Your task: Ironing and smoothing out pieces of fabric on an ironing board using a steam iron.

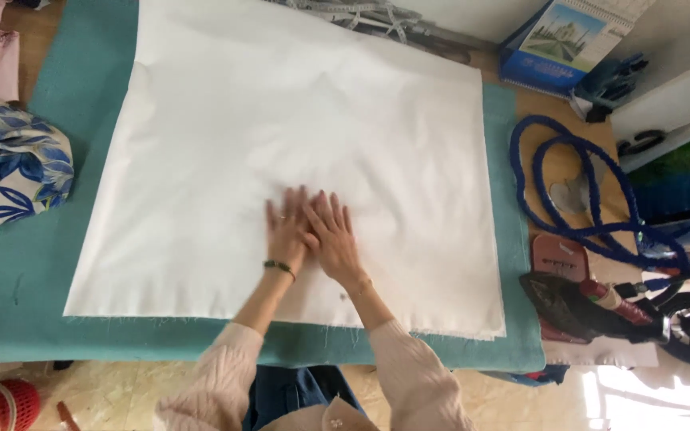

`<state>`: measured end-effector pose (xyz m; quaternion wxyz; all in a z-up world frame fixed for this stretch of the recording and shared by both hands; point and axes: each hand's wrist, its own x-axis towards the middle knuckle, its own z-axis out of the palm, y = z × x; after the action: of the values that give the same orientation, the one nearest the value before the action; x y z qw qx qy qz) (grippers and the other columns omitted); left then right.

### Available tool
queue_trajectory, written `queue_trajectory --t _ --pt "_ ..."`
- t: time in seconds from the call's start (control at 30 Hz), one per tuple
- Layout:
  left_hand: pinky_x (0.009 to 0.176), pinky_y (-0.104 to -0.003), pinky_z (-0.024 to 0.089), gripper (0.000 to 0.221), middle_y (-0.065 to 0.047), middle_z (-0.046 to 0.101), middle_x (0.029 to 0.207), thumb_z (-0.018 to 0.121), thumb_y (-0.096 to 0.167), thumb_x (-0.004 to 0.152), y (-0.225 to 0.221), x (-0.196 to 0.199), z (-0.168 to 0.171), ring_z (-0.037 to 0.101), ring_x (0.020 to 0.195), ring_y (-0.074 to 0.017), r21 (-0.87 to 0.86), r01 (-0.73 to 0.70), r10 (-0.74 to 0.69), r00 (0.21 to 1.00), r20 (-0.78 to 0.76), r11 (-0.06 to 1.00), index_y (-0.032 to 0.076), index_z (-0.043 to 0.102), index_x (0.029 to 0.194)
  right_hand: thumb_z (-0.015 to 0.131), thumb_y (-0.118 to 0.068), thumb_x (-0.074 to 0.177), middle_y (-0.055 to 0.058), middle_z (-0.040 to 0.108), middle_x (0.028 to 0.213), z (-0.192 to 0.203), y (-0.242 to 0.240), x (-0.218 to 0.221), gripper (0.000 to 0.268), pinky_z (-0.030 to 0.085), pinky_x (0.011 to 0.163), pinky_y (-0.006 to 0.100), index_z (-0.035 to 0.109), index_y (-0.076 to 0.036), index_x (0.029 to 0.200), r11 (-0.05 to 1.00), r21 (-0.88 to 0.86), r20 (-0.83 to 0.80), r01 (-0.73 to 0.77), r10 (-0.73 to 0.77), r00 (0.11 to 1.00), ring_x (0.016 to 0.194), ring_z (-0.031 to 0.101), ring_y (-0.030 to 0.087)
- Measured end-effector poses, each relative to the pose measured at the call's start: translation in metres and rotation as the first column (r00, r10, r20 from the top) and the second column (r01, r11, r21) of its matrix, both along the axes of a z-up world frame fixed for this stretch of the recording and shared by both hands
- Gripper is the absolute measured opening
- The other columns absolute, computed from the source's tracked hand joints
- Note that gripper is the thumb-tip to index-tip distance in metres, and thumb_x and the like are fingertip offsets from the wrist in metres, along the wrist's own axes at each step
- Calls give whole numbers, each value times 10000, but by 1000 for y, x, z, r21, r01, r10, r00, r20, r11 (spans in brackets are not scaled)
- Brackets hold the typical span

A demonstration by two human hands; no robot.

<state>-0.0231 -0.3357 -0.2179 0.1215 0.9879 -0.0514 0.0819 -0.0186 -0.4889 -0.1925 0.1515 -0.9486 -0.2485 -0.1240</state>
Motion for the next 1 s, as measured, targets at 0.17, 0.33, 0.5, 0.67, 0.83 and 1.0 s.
queue_trajectory --t 0.17,0.33,0.5,0.67,0.83,1.0 --pt "1147 -733 103 583 -60 410 1652 567 405 995 170 -1 -34 280 1550 -331 -176 -86 99 993 65 981 274 474 1555 616 -552 955 -34 438 1607 -8 -127 52 564 216 1239 431 539 -374 1485 985 -109 105 134 -123 987 1527 317 207" --pt "1192 -773 92 894 -116 144 1764 103 895 1019 341 -77 -10 7 1591 -406 -51 -592 586 805 -88 805 290 308 1645 293 -838 1039 391 494 1474 -74 -394 41 796 181 1124 736 543 -251 1515 503 -209 248 839 -802 543 1491 282 507" --pt "1107 -752 196 641 -255 328 1795 593 609 1147 224 -38 -31 163 1639 -498 382 -633 540 774 331 673 160 670 1597 568 -382 1035 334 424 1547 -48 -254 40 569 162 1221 591 576 18 1440 808 -81 180 584 -564 806 1477 296 490" --pt "1172 -749 94 712 -95 327 1686 654 362 911 20 -10 22 177 1561 -420 -273 -154 164 986 15 950 297 435 1586 811 -214 868 -66 683 1039 -4 -94 62 183 505 1018 295 801 -246 1048 890 408 -207 201 -124 971 1101 626 121" --pt "1262 -577 -79 736 49 112 1734 275 750 994 -27 -16 37 68 1584 -219 -114 -46 18 971 -240 992 384 197 1628 839 -415 832 -161 632 917 -1 -66 73 192 589 859 148 777 -282 955 900 320 -404 296 -153 902 937 631 -11" --pt "1265 -545 -111 735 74 107 1733 253 760 989 -26 -11 55 35 1589 -191 -50 -61 40 937 -348 997 417 159 1632 733 -262 954 -13 624 845 4 -62 79 138 541 871 327 710 -139 896 953 244 -254 179 -115 960 866 645 177"
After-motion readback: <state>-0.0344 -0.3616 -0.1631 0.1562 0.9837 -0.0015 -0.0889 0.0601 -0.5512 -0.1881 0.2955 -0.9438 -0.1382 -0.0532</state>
